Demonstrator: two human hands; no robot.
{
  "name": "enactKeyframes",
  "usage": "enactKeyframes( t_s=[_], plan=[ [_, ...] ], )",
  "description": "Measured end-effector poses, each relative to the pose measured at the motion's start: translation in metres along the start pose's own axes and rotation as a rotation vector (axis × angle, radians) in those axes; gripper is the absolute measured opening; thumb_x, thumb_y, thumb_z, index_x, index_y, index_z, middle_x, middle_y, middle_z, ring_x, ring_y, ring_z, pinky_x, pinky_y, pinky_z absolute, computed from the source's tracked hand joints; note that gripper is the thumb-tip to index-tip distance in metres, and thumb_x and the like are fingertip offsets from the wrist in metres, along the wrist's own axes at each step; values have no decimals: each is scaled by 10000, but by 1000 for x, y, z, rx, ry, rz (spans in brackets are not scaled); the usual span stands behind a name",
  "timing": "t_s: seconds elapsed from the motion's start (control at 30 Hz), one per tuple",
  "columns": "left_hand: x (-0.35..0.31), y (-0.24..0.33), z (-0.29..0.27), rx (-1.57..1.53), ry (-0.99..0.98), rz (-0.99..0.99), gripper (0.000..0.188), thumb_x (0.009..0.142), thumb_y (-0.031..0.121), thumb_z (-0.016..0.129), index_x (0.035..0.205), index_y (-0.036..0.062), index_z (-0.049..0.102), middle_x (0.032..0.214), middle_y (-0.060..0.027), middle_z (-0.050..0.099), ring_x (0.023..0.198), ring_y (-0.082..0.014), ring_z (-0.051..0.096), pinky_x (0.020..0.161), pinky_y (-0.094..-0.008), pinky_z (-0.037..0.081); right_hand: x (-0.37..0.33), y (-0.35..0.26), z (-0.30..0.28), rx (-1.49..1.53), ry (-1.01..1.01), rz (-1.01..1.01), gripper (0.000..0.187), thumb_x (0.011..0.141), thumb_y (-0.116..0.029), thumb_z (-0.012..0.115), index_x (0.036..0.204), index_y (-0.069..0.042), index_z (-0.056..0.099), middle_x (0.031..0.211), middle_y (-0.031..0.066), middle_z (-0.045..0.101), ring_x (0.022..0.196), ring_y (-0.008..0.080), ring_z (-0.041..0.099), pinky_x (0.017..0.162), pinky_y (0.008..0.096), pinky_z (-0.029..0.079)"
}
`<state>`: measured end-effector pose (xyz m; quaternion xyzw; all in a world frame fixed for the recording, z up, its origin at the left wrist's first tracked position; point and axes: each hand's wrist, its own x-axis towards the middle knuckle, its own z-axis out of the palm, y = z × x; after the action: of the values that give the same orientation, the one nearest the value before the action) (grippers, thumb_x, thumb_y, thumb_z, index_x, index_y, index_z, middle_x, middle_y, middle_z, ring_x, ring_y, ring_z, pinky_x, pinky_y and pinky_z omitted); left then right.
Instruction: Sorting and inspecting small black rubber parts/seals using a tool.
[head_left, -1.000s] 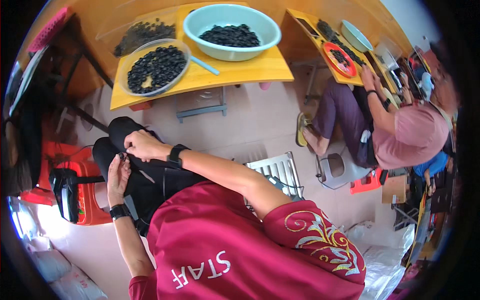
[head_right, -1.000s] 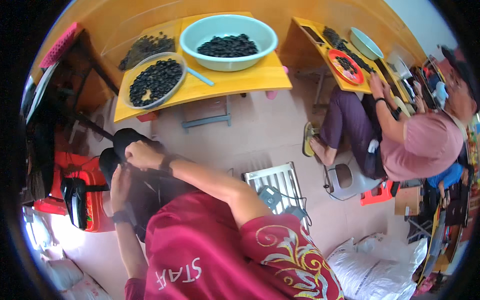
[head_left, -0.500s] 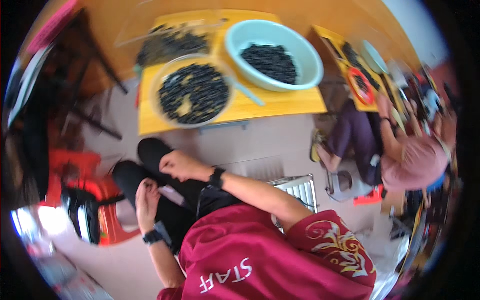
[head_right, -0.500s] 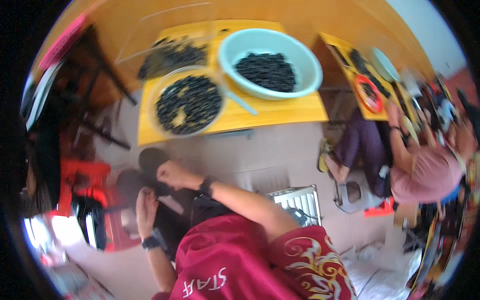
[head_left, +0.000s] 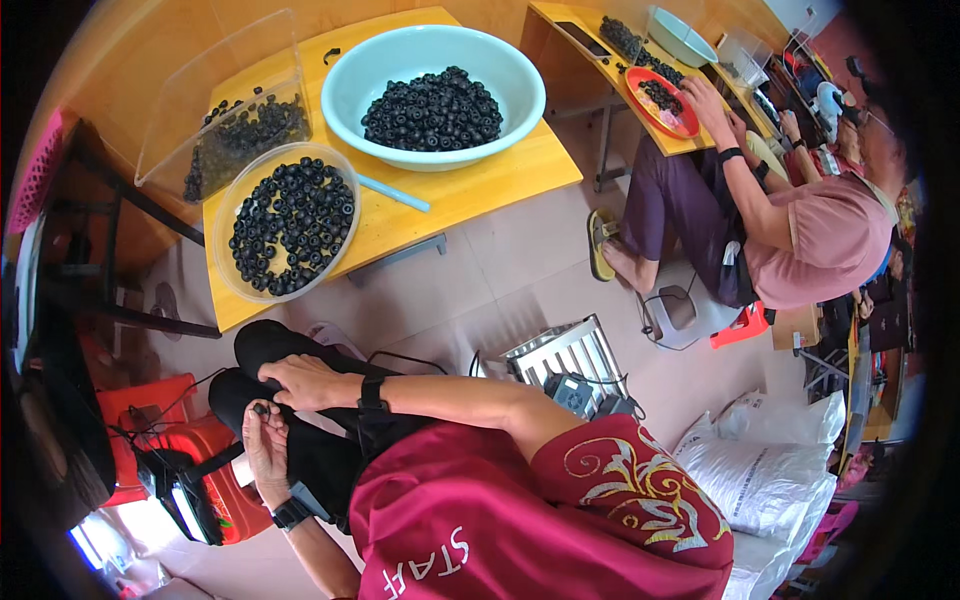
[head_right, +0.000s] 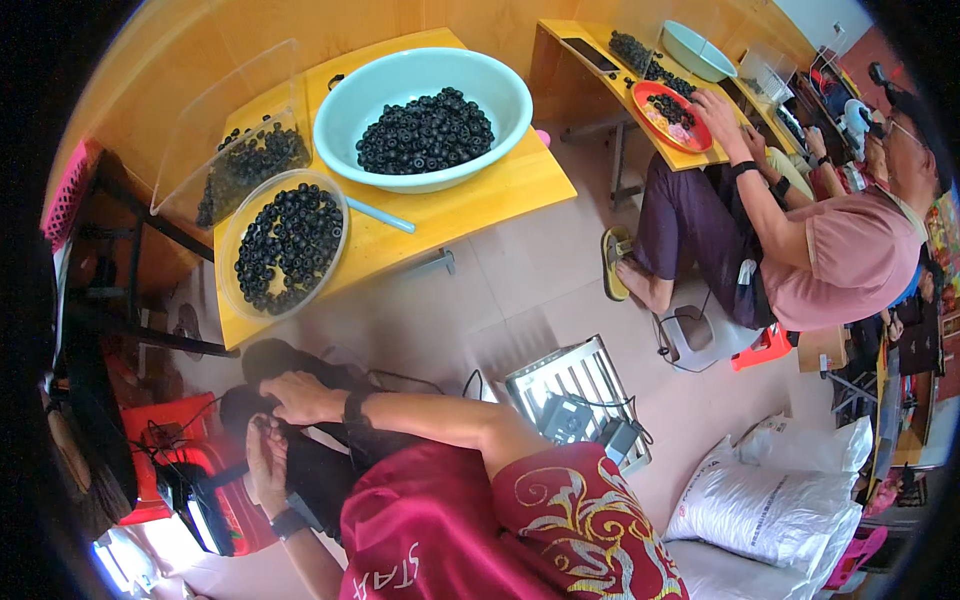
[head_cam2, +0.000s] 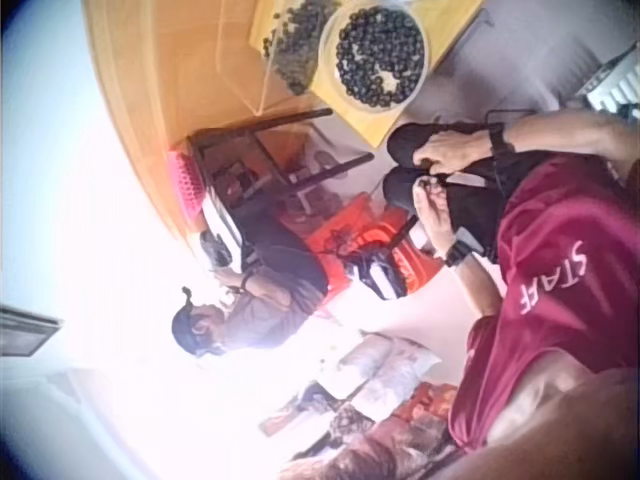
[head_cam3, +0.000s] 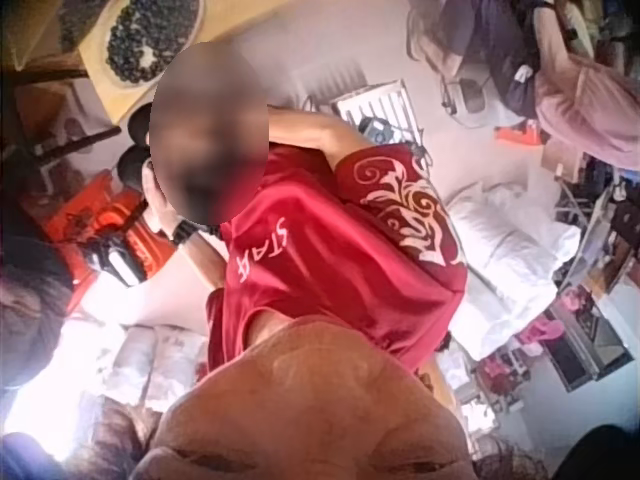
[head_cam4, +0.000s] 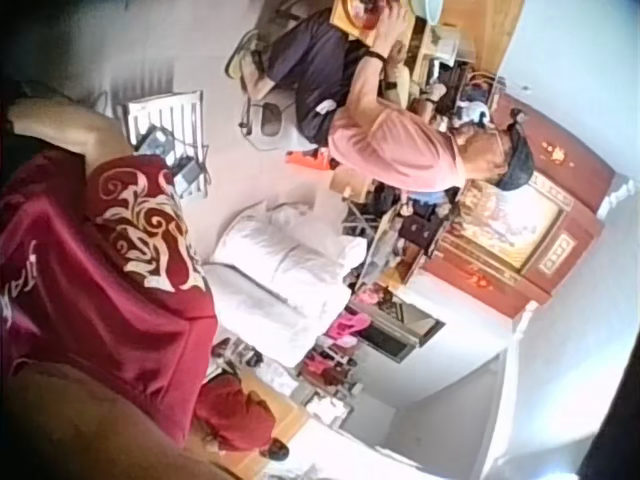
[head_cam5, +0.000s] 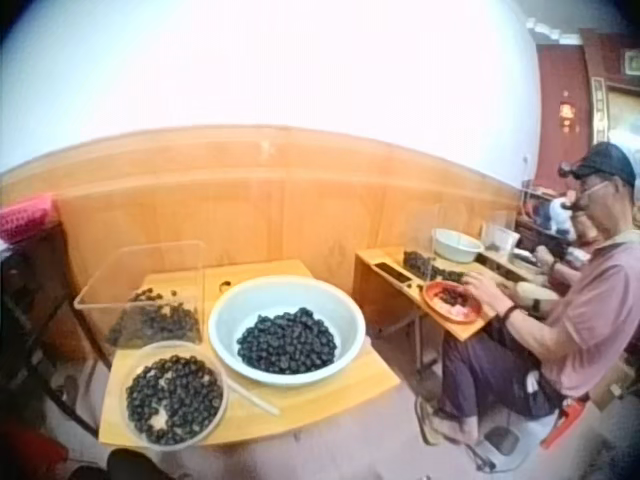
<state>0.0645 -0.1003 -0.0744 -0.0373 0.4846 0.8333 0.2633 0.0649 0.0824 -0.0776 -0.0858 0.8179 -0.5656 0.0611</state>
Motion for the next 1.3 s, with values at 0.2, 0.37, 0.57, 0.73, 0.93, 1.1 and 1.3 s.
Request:
enactKeyframes(
  t_s=[0.2,0.37,0.57,0.73,0.93,1.1,1.3],
  plan=[
    [5,8,18,57,148,38,212,890,184,531,1037,34,558,869,-43,608,728,-99,579,640,-199,479,13,0,5,158,77,-172,326,660,-55,592,980,-17,540,744,128,554,727,294,555,649,406,420],
    [6,11,30,159,212,52,188,891,181,529,1024,53,569,893,-44,616,719,-88,596,650,-202,510,16,-3,7,201,15,-127,311,620,-89,645,912,-18,566,738,121,548,715,281,552,638,390,421],
    [10,9,29,174,213,84,197,891,186,527,1035,57,568,957,-63,618,822,-124,610,714,-239,519,17,-1,13,116,161,-106,203,619,-142,664,769,-23,595,739,115,539,752,283,545,634,386,423],
    [13,8,27,111,202,102,223,893,201,525,1054,51,558,1003,-82,610,895,-160,604,776,-278,509,16,-6,15,131,308,-106,150,632,-134,644,737,-31,612,712,101,524,726,271,550,614,374,424],
    [16,8,32,29,85,88,255,893,213,523,1077,37,543,1035,-103,600,957,-187,589,818,-308,492,10,-7,7,91,343,-93,149,647,-130,629,761,-35,632,710,81,536,672,248,561,569,359,427],
    [11,9,30,10,71,59,256,891,209,525,1079,37,545,1036,-98,599,896,-178,601,777,-282,500,1,-4,0,18,434,-206,149,661,-132,629,780,-43,628,732,84,542,713,259,571,594,371,445],
    [4,31,58,374,99,67,160,846,68,549,971,-6,616,879,-46,614,719,-106,592,673,-216,494,-42,-20,-51,-74,484,-323,194,703,-63,655,892,-53,610,731,81,536,594,222,560,520,314,451]
  ],
)
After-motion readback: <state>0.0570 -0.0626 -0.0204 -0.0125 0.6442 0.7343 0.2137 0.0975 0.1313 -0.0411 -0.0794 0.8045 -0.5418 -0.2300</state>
